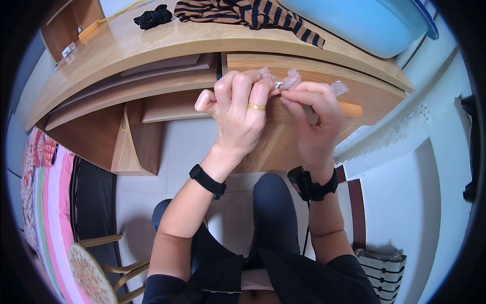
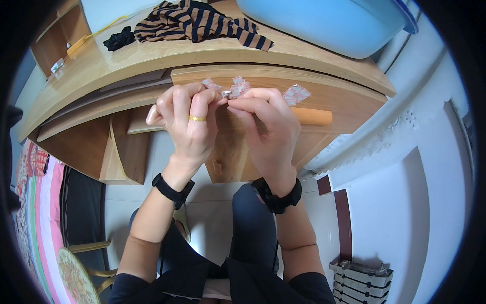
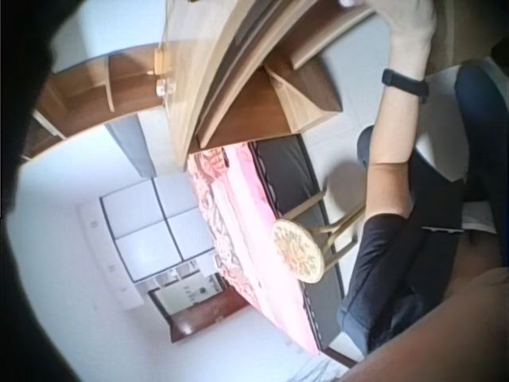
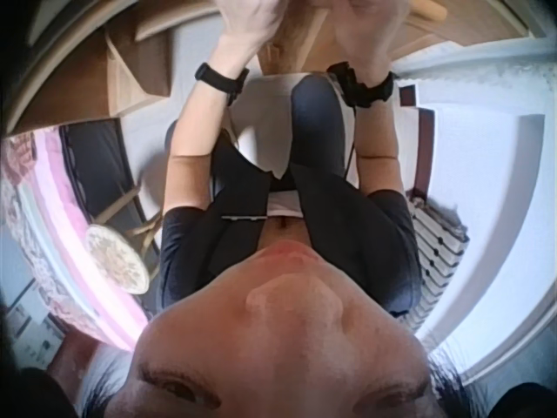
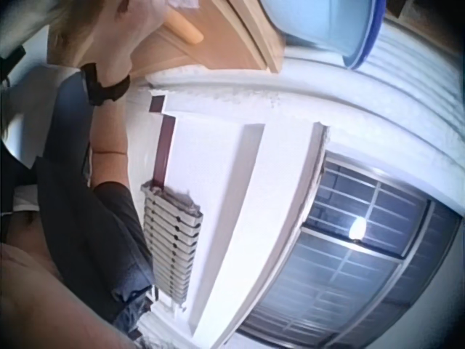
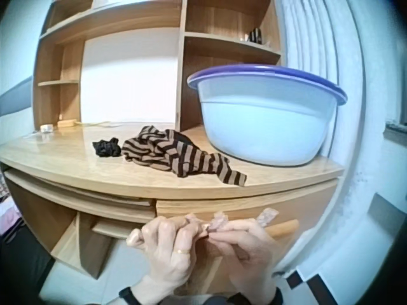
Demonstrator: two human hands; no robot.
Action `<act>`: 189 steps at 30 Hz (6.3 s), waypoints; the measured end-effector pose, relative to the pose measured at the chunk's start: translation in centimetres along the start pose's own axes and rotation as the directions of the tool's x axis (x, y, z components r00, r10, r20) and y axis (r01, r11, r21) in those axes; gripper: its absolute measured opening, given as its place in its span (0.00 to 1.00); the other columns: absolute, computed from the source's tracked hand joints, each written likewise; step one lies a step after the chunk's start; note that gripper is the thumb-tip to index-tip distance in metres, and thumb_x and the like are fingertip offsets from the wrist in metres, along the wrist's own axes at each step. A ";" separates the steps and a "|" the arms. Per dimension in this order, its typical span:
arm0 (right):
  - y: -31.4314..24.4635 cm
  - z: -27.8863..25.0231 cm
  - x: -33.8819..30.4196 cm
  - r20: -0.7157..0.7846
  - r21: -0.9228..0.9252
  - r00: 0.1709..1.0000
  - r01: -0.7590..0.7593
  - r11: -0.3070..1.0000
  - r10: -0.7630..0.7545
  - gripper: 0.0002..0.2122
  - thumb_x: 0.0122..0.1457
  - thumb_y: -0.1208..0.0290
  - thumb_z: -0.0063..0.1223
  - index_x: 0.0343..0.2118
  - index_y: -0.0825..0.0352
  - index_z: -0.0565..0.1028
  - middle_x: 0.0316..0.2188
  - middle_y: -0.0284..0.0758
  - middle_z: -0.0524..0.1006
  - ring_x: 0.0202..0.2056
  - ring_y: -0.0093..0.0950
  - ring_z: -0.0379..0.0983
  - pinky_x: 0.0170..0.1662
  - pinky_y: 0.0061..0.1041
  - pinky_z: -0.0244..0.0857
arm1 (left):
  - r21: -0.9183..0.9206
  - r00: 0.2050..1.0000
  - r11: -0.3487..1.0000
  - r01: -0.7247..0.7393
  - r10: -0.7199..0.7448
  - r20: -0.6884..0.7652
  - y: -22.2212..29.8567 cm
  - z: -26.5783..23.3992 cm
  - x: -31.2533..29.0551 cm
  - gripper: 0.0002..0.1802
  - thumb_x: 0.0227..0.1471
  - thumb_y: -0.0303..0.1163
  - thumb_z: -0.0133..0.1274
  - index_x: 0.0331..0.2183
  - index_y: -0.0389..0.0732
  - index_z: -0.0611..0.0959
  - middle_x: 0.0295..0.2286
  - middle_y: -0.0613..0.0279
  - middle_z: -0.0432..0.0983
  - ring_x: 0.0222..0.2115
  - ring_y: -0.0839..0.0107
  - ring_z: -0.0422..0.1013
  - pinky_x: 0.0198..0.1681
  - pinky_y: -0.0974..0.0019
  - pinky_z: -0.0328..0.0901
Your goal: The person wipes a wooden desk surface with a cloth, moves a basin and papers aside, cleans a red object, and then sits on the floor to peel adhesive residue from a drawer front.
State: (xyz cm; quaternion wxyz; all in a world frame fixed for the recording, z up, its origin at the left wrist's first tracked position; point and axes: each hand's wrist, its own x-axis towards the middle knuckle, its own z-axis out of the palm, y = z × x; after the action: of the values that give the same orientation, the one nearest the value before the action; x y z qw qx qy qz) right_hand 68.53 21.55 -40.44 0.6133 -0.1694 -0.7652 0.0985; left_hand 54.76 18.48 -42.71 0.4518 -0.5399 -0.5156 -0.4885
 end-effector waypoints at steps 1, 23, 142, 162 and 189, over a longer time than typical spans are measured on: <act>-0.1 -0.1 0.0 0.004 0.007 1.000 -0.015 1.000 0.015 0.06 0.52 0.84 0.57 0.32 0.69 0.80 0.29 0.37 0.78 0.31 0.27 0.76 0.35 0.22 0.69 | -0.022 1.000 1.000 -0.012 0.012 0.000 -0.1 -0.2 -0.3 0.11 0.41 0.36 0.59 0.32 0.50 0.80 0.35 0.75 0.72 0.40 0.73 0.65 0.42 0.60 0.45; -2.1 -4.5 -2.7 0.372 0.436 0.783 -0.622 0.651 0.499 0.09 0.59 0.83 0.52 0.42 0.74 0.76 0.43 0.38 0.79 0.43 0.23 0.77 0.48 0.21 0.69 | -0.594 0.977 0.803 0.052 0.081 0.195 0.7 -4.4 -0.4 0.11 0.35 0.13 0.60 0.28 0.32 0.81 0.30 0.54 0.81 0.30 0.61 0.78 0.33 0.67 0.72; 7.7 -5.6 3.1 0.070 -0.590 0.906 0.375 0.715 -0.417 0.07 0.48 0.80 0.60 0.30 0.64 0.75 0.27 0.31 0.71 0.28 0.30 0.72 0.31 0.27 0.65 | -0.634 0.845 0.579 0.513 -0.473 0.251 0.3 -2.8 -1.6 0.11 0.49 0.17 0.60 0.24 0.40 0.74 0.25 0.60 0.80 0.39 0.70 0.75 0.63 0.50 0.54; 8.0 -6.2 2.5 -0.012 -0.493 0.920 0.334 0.803 -0.391 0.05 0.50 0.78 0.62 0.29 0.65 0.76 0.29 0.33 0.75 0.27 0.31 0.74 0.29 0.27 0.67 | -0.640 0.844 0.582 0.501 -0.491 0.214 0.4 -2.4 -1.2 0.10 0.49 0.18 0.60 0.23 0.38 0.75 0.24 0.61 0.79 0.32 0.74 0.77 0.60 0.50 0.59; 7.6 -7.2 1.0 0.062 -0.571 0.897 0.392 0.721 -0.438 0.09 0.48 0.81 0.61 0.30 0.63 0.73 0.27 0.31 0.72 0.29 0.31 0.68 0.34 0.29 0.60 | -0.620 0.838 0.599 0.506 -0.512 0.190 0.5 -3.2 -1.3 0.09 0.49 0.18 0.62 0.26 0.38 0.76 0.24 0.64 0.77 0.32 0.74 0.77 0.56 0.54 0.64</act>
State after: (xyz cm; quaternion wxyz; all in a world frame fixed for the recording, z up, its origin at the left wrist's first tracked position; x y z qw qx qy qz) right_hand 76.37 28.56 -40.64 0.5692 -0.1730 -0.7530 -0.2812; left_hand 55.04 15.10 -43.61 0.0805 -0.4902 -0.4443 -0.7456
